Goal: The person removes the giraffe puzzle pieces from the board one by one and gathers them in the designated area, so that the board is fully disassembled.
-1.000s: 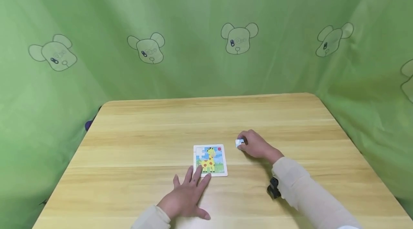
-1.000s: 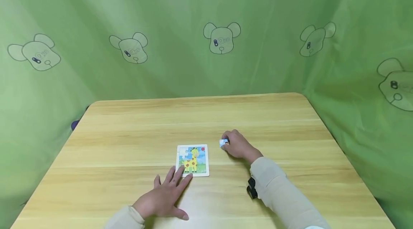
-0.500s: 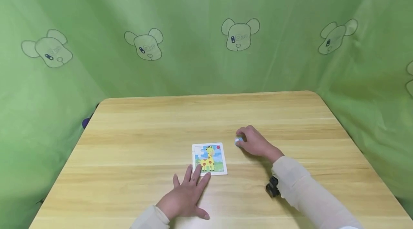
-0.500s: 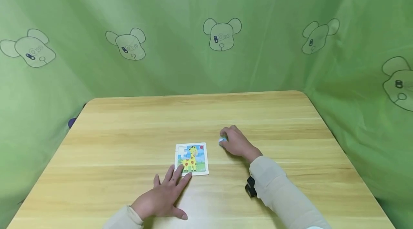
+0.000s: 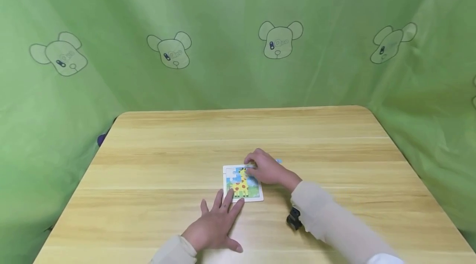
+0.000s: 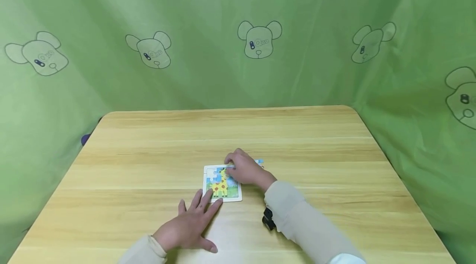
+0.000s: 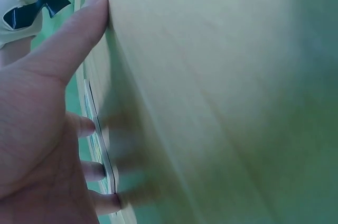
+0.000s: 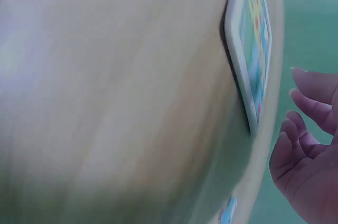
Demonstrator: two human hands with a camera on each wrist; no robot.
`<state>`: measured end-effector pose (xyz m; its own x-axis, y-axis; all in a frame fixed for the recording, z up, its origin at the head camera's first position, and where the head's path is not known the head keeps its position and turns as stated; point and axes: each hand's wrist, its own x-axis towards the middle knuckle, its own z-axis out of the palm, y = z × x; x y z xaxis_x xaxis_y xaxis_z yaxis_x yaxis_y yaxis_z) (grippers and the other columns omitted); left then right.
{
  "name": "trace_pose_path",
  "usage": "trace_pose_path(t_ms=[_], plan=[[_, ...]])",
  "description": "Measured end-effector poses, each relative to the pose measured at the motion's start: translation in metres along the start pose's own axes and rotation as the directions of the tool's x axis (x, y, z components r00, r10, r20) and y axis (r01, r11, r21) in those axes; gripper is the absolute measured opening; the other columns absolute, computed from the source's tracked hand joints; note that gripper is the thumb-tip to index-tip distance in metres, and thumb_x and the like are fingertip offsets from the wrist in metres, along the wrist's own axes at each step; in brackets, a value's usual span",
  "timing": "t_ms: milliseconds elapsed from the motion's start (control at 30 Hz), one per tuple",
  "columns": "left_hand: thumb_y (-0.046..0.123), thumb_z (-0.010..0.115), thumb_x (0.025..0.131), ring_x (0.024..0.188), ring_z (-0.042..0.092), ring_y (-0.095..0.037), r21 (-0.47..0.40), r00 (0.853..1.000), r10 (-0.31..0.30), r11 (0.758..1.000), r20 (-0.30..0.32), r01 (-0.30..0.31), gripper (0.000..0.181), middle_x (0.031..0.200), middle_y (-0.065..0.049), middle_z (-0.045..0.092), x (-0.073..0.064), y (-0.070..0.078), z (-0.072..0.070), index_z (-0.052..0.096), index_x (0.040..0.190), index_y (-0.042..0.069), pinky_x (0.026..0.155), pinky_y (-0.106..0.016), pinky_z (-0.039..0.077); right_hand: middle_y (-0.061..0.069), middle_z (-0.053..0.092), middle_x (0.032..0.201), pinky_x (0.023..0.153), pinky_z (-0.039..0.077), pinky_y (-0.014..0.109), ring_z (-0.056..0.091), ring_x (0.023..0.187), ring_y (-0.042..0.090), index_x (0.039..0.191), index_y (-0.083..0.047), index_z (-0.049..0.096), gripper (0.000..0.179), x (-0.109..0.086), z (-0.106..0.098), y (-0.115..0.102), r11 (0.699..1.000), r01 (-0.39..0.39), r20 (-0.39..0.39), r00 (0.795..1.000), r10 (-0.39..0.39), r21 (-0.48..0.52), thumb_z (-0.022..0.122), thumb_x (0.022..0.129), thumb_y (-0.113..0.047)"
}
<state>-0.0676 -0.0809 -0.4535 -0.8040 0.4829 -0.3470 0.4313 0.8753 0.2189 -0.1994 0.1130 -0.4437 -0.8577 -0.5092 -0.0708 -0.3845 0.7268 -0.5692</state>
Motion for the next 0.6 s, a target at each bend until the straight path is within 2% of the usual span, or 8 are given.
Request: trace_pose_path(t_ms=[200, 400, 600], plan=[[0.078, 0.058, 0.06, 0.142, 0.012, -0.043, 0.04, 1.0, 0.008, 0.999, -0.017, -0.007, 0.115, 0.158, -0.015, 0.007, 0.001, 0.001, -0.002, 0.014, 0.152, 0.025, 0.095, -0.075, 0.025, 0.003, 0.052, 0.105, 0.093, 0.045, 0.036, 0.05, 0.095, 0.016, 0.111, -0.009, 0.065, 0.028, 0.007, 0.011, -0.01, 1.0, 0.029, 0.072, 0.997, -0.029, 0.0, 0.068, 0.085, -0.018], [0.078, 0.058, 0.061, 0.142, 0.013, -0.043, 0.065, 1.0, -0.006, 0.998, -0.005, 0.006, 0.115, 0.158, -0.014, 0.007, 0.001, 0.0, -0.004, 0.014, 0.152, 0.026, 0.095, -0.075, 0.026, 0.002, 0.047, 0.106, 0.092, 0.043, 0.036, 0.045, 0.097, 0.018, 0.117, -0.01, 0.063, 0.036, 0.011, 0.014, -0.019, 1.0, 0.009, 0.124, 0.992, -0.007, -0.018, 0.071, 0.083, -0.018], [0.078, 0.058, 0.061, 0.142, 0.012, -0.043, 0.07, 1.0, -0.006, 0.998, 0.009, 0.005, 0.113, 0.158, -0.014, 0.008, -0.001, 0.0, -0.002, 0.015, 0.152, 0.026, 0.094, -0.075, 0.026, 0.003, 0.046, 0.111, 0.093, 0.041, 0.039, 0.042, 0.104, 0.022, 0.115, -0.011, 0.064, 0.033, 0.012, 0.018, -0.023, 0.999, -0.02, 0.163, 0.986, 0.028, -0.049, 0.071, 0.083, -0.018]])
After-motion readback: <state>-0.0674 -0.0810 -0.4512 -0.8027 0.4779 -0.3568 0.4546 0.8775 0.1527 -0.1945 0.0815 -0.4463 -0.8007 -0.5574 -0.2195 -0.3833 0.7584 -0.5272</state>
